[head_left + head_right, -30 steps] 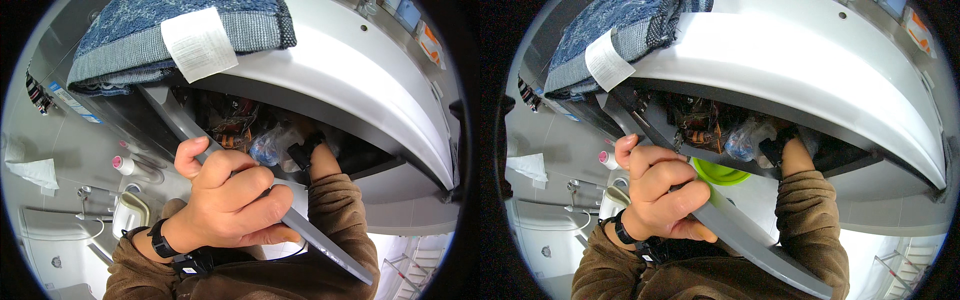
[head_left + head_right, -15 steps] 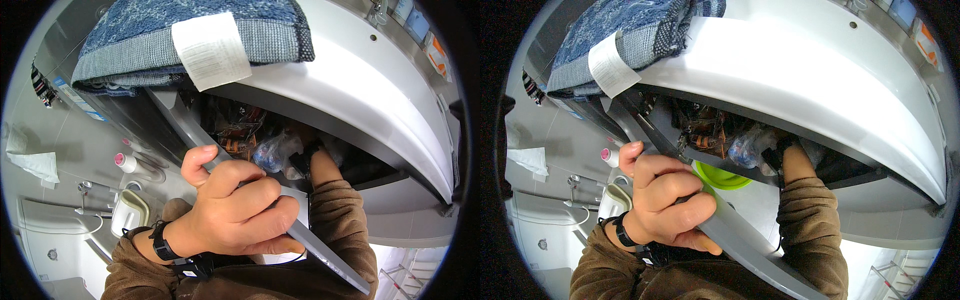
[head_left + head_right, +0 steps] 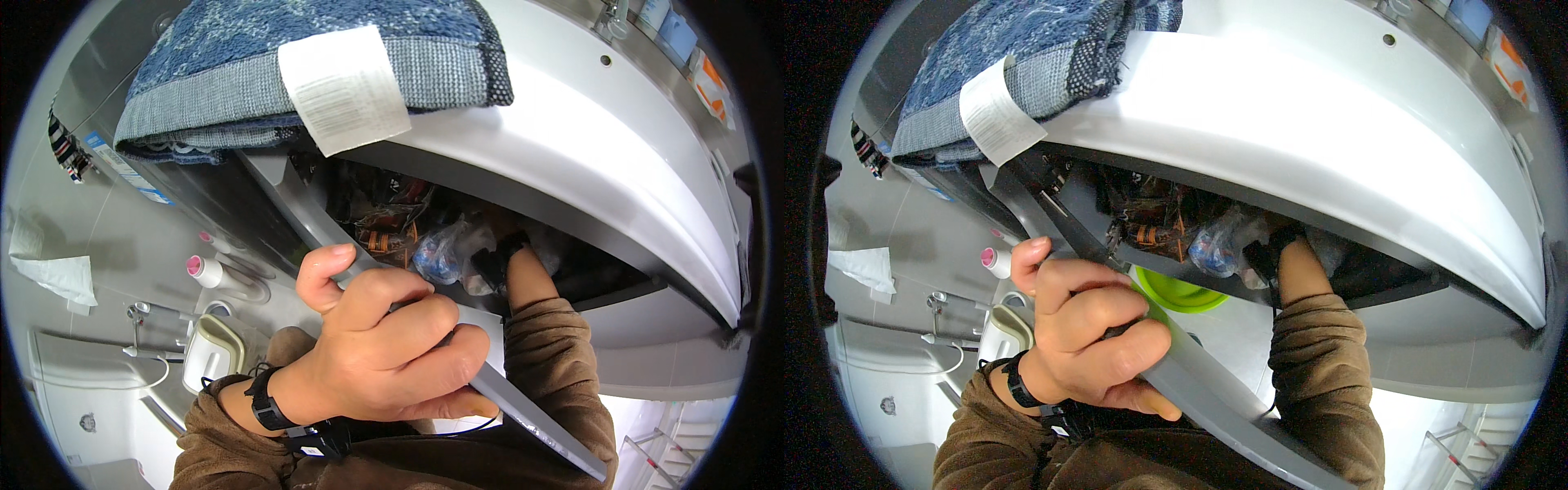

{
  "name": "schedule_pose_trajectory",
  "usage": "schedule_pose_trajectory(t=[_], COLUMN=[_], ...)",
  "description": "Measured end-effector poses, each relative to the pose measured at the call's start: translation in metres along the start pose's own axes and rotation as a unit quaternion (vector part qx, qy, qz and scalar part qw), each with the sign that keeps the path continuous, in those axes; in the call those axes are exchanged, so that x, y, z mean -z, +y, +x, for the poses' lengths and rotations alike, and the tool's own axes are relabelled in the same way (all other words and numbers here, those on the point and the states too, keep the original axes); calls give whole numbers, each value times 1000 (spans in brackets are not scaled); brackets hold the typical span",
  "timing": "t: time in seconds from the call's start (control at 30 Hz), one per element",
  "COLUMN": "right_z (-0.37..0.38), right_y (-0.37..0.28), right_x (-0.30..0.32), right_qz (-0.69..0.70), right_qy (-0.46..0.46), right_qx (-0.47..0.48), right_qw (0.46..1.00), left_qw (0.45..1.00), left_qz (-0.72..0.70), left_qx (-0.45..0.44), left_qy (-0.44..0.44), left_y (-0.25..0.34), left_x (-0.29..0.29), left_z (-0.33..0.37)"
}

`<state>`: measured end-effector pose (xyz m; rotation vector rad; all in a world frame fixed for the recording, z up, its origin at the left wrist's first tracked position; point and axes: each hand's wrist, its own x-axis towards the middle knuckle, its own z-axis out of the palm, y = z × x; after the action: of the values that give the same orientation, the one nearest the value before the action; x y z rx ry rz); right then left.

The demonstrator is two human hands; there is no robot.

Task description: The person pours liquid detergent into a top-loading washing machine containing clothes, then adds two sachets of laundry detergent. They close the lid and press buttons on the control panel to start the wash cycle.

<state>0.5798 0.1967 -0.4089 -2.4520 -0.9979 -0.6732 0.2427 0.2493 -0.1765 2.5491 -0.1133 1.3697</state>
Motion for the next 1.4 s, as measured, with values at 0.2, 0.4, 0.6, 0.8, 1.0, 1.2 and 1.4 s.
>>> schedule_pose_trajectory(t=[0.2, 0.4, 0.6, 0.8, 1.0, 1.2, 1.4], right_z=[1, 0, 3, -47, -129, -187, -162], right_y=[0, 5, -4, -39, -38, -26, -49], right_x=[1, -4, 22, 136, 261, 348, 412], right_qz=[-6, -14, 9, 360, 283, 184, 117], right_qy=[10, 35, 117, 14, -30, -25, -424], right_qx=[0, -2, 29, -107, -105, -304, -336], right_qw=[1000, 999, 993, 927, 953, 934, 833], left_qw=[1000, 1000, 1000, 1000, 1000, 999, 954], left_qz=[-7, -17, -16, -21, -21, 10, 247], left_qx=[5, -1, -6, -9, -10, -23, -88], left_qy=[2, -5, 0, -17, 3, 44, 144], left_y=[0, -1, -3, -4, -5, -10, -22], left_x=[1, 5, 6, 8, 2, -20, -41], left_z=[2, 0, -2, -3, -4, -1, -2])
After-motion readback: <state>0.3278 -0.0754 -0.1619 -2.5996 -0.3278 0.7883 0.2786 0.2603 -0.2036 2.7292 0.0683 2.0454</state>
